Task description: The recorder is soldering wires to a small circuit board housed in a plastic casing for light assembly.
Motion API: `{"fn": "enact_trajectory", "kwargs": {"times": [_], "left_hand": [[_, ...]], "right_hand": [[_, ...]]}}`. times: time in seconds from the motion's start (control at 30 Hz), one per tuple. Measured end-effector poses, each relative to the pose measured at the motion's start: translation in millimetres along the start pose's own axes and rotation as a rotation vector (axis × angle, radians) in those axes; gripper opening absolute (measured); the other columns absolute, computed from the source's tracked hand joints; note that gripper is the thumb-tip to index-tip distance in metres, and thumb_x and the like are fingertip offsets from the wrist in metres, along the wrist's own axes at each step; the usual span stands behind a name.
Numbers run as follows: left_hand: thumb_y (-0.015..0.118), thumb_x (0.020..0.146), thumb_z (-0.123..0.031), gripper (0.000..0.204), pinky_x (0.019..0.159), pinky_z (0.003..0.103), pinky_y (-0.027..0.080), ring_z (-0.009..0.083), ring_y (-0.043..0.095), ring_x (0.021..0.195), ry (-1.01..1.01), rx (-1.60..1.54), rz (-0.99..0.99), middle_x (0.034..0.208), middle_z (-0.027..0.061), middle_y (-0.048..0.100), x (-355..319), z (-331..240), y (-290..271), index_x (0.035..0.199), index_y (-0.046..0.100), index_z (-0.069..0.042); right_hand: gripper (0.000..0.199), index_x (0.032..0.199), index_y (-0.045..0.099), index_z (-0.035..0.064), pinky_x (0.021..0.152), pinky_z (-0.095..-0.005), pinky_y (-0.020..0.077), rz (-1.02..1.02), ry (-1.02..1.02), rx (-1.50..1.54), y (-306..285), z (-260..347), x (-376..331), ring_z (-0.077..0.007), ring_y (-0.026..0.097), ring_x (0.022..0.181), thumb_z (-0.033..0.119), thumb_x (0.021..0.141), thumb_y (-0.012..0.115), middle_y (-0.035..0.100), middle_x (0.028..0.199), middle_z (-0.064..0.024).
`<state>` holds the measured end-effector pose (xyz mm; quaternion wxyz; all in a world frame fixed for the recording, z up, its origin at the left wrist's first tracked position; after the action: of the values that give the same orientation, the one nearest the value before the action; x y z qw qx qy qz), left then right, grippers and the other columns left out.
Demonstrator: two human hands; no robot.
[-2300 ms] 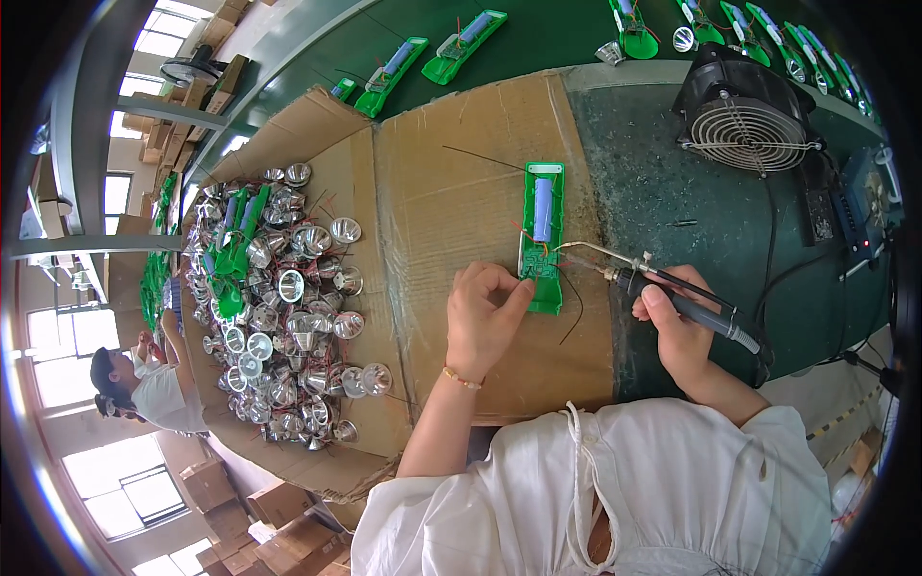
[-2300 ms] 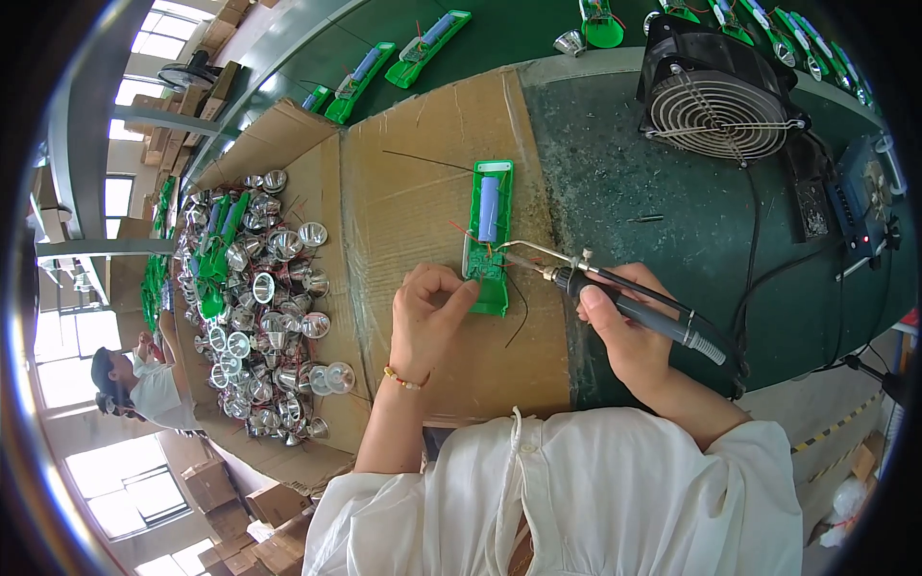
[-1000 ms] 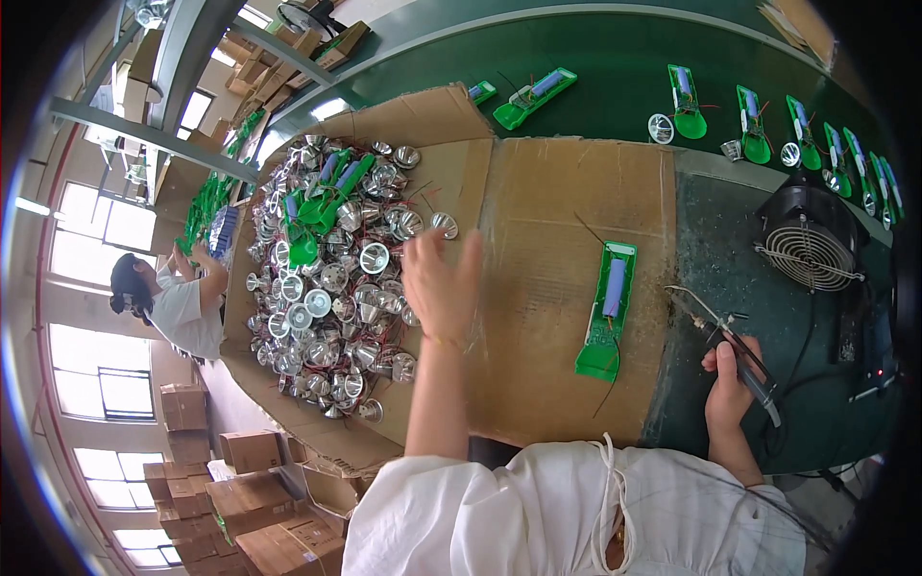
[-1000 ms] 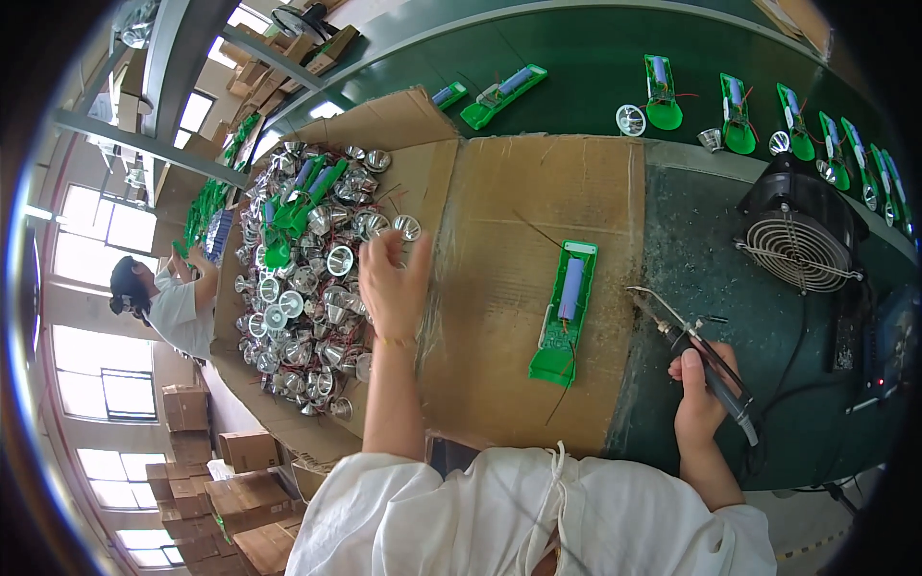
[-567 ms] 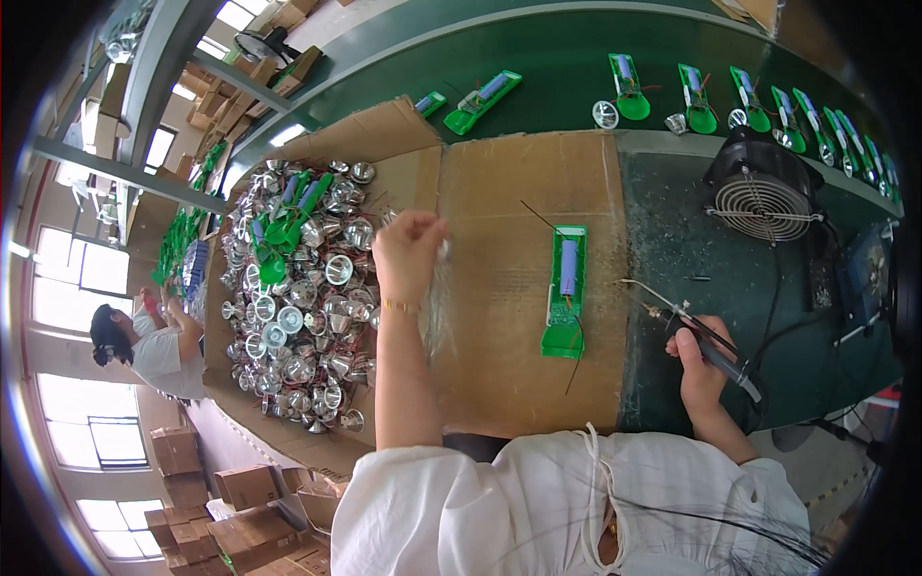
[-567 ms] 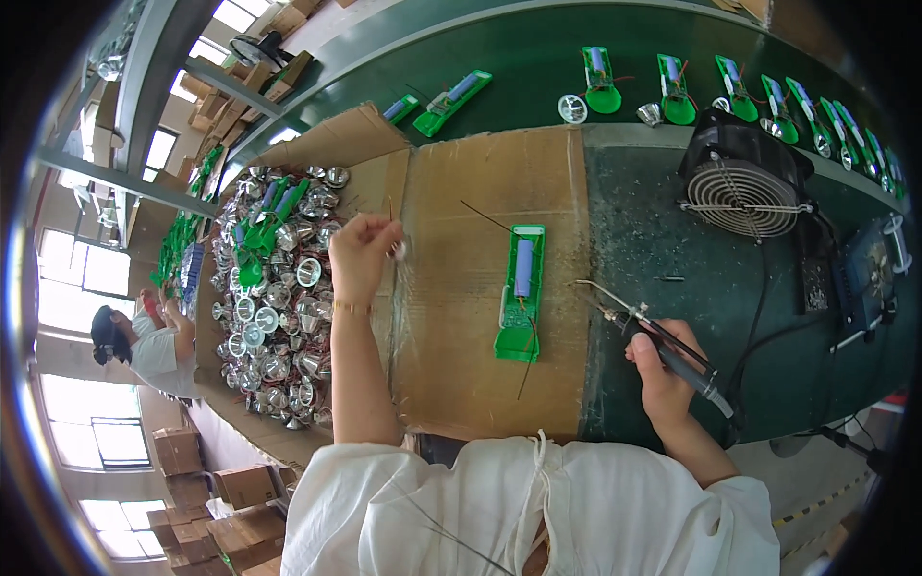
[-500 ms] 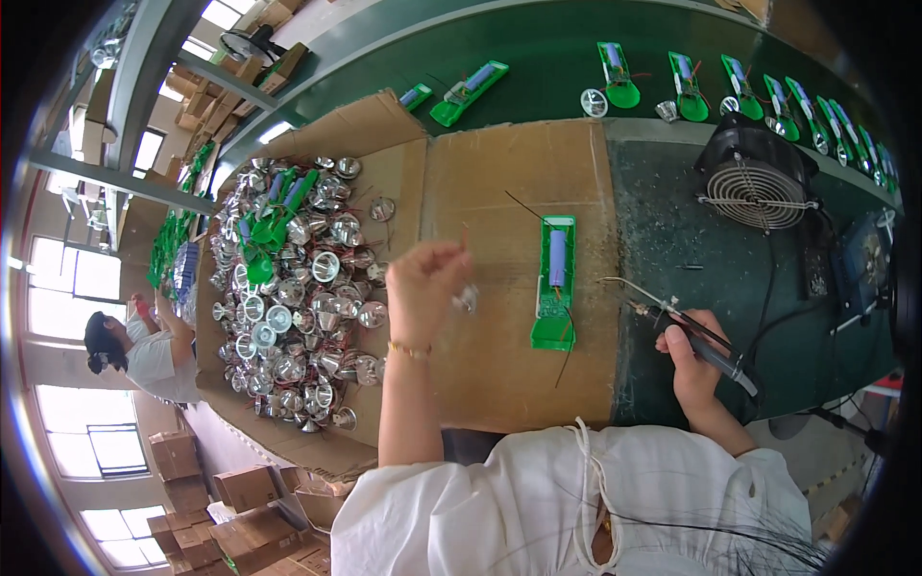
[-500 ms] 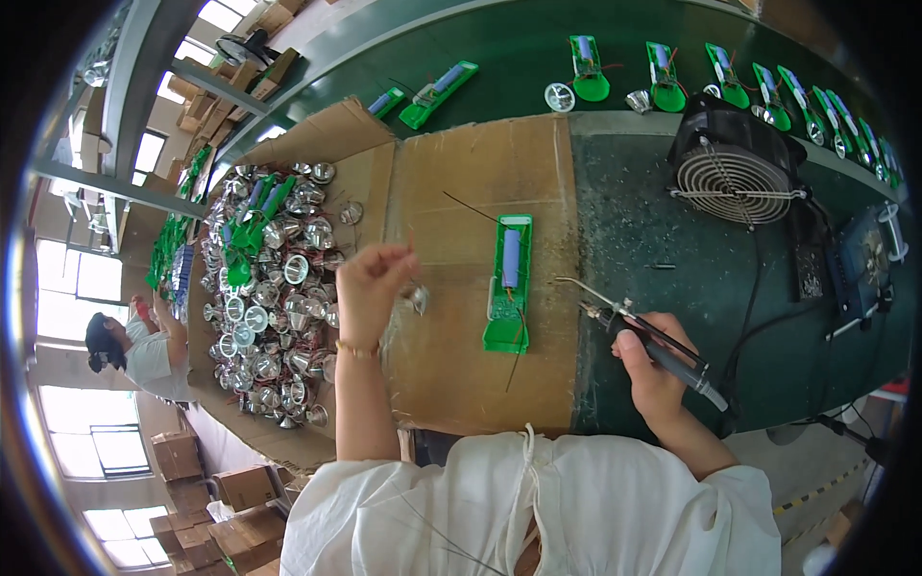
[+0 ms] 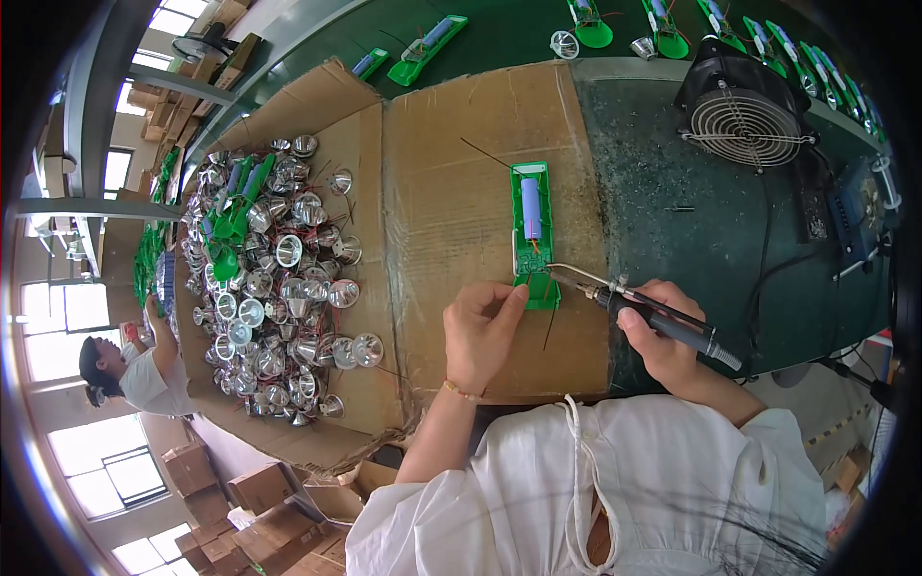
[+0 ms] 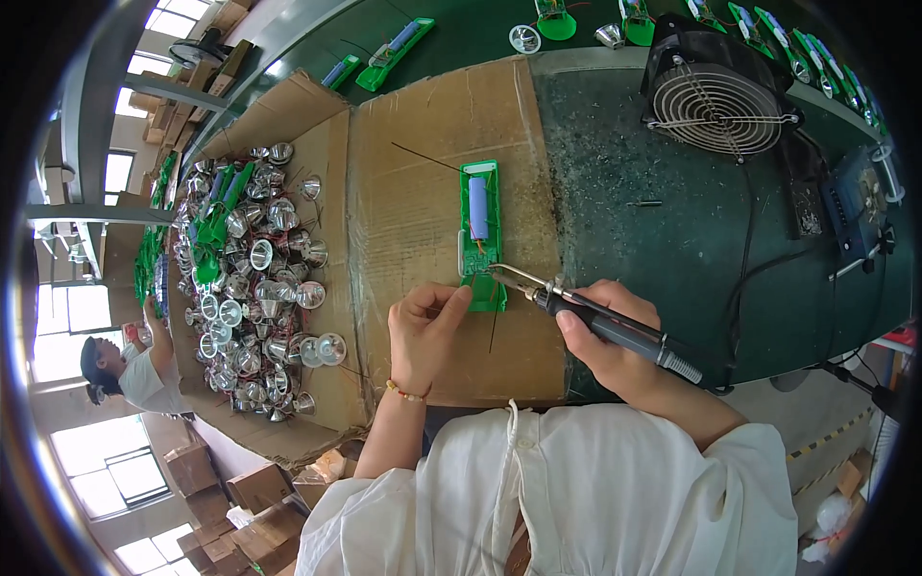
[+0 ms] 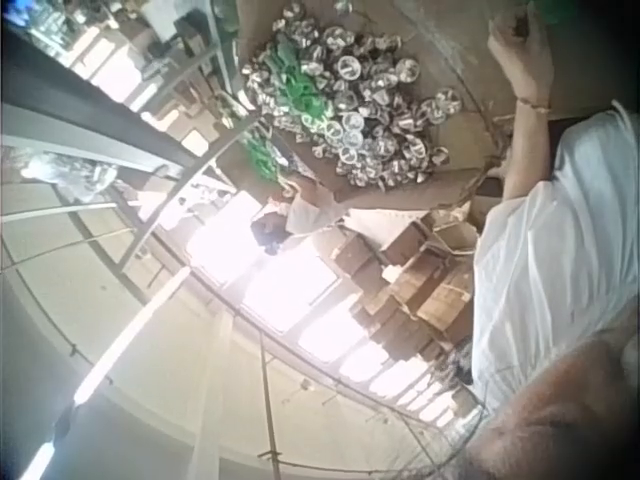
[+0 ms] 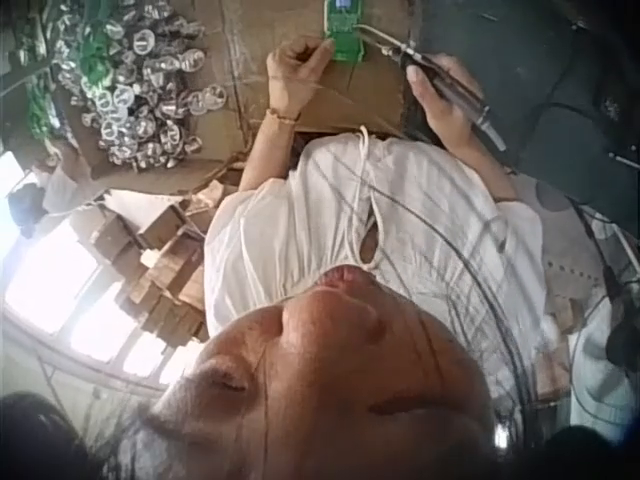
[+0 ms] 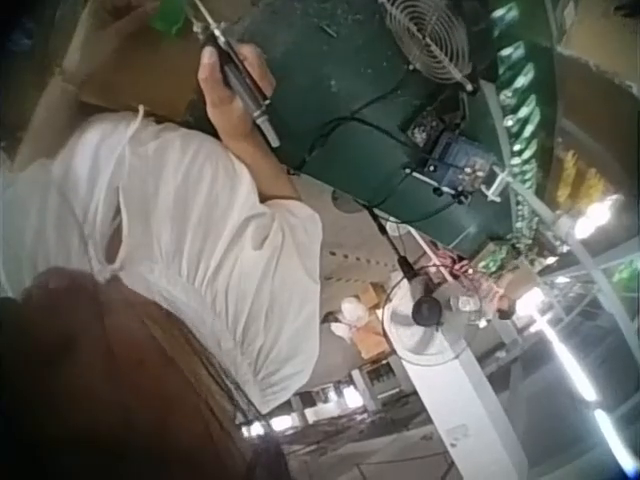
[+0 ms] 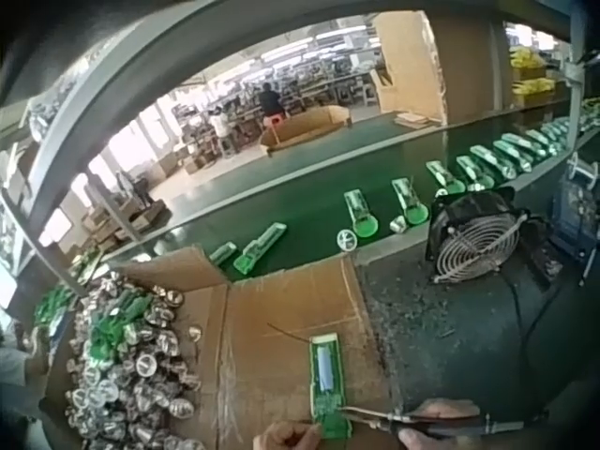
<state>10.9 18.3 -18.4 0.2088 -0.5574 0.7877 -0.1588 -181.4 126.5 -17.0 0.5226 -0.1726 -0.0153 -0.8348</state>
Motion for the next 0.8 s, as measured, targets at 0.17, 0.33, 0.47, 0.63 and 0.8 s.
{"fn": "enact_trajectory", "kwargs": {"times": [0.17, 0.33, 0.47, 0.63, 0.8], "left_hand": [[0.068, 0.079, -0.02, 0.021, 0.056, 0.027, 0.045, 0.0148, 0.056, 0.058, -0.009, 0.014, -0.004, 0.069, 0.01, 0.06, 2, -2, 3, 0.078, 0.064, 0.001], [0.067, 0.08, -0.018, 0.019, 0.056, 0.028, 0.045, 0.0157, 0.056, 0.06, -0.027, -0.054, -0.081, 0.068, 0.0094, 0.059, 2, 3, 6, 0.077, 0.062, 0.0], [0.065, 0.081, -0.013, 0.016, 0.057, 0.028, 0.045, 0.0176, 0.056, 0.064, 0.184, 0.093, -0.089, 0.074, 0.0091, 0.057, 2, -7, 4, 0.077, 0.059, 0.0], [0.066, 0.08, -0.01, 0.015, 0.06, 0.028, 0.046, 0.0196, 0.056, 0.066, 0.256, 0.057, -0.089, 0.081, 0.0109, 0.057, 2, -8, 5, 0.076, 0.057, 0.002], [0.066, 0.08, -0.009, 0.015, 0.06, 0.028, 0.046, 0.0196, 0.056, 0.067, 0.244, 0.053, -0.077, 0.081, 0.011, 0.057, 3, -5, 5, 0.077, 0.057, 0.002]], "right_hand": [[0.012, 0.084, 0.058, -0.0011, 0.049, -0.022, 0.0416, -0.028, 0.022, 0.036, 3, -5, 0, -0.0081, 0.052, 0.052, 0.007, 0.078, 0.065, 0.059, 0.065, -0.0046], [0.012, 0.082, 0.058, -0.0009, 0.048, -0.0221, 0.0413, -0.045, 0.024, 0.036, 5, -7, 0, -0.008, 0.052, 0.052, 0.007, 0.078, 0.066, 0.058, 0.064, -0.0041], [0.012, 0.082, 0.058, -0.0006, 0.047, -0.022, 0.041, -0.052, 0.041, 0.054, 8, -6, 1, -0.0077, 0.052, 0.051, 0.007, 0.078, 0.066, 0.058, 0.062, -0.0036], [0.012, 0.082, 0.057, -0.0004, 0.047, -0.0219, 0.0409, -0.052, 0.074, 0.07, 7, -5, 1, -0.0074, 0.052, 0.05, 0.007, 0.079, 0.065, 0.058, 0.062, -0.0036], [0.019, 0.083, 0.053, -0.0023, 0.052, -0.0238, 0.0444, 0.029, 0.142, 0.032, 5, -1, 2, -0.0109, 0.055, 0.056, 0.015, 0.081, 0.062, 0.059, 0.065, -0.0072]]}}
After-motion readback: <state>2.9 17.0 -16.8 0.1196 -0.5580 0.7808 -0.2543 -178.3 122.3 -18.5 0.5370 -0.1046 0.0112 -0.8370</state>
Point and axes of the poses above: each hand's wrist, its own x-axis towards the middle knuckle, its own y-axis out of the palm, z = x × y, the point moved 1 cm from there along x, towards the middle knuckle
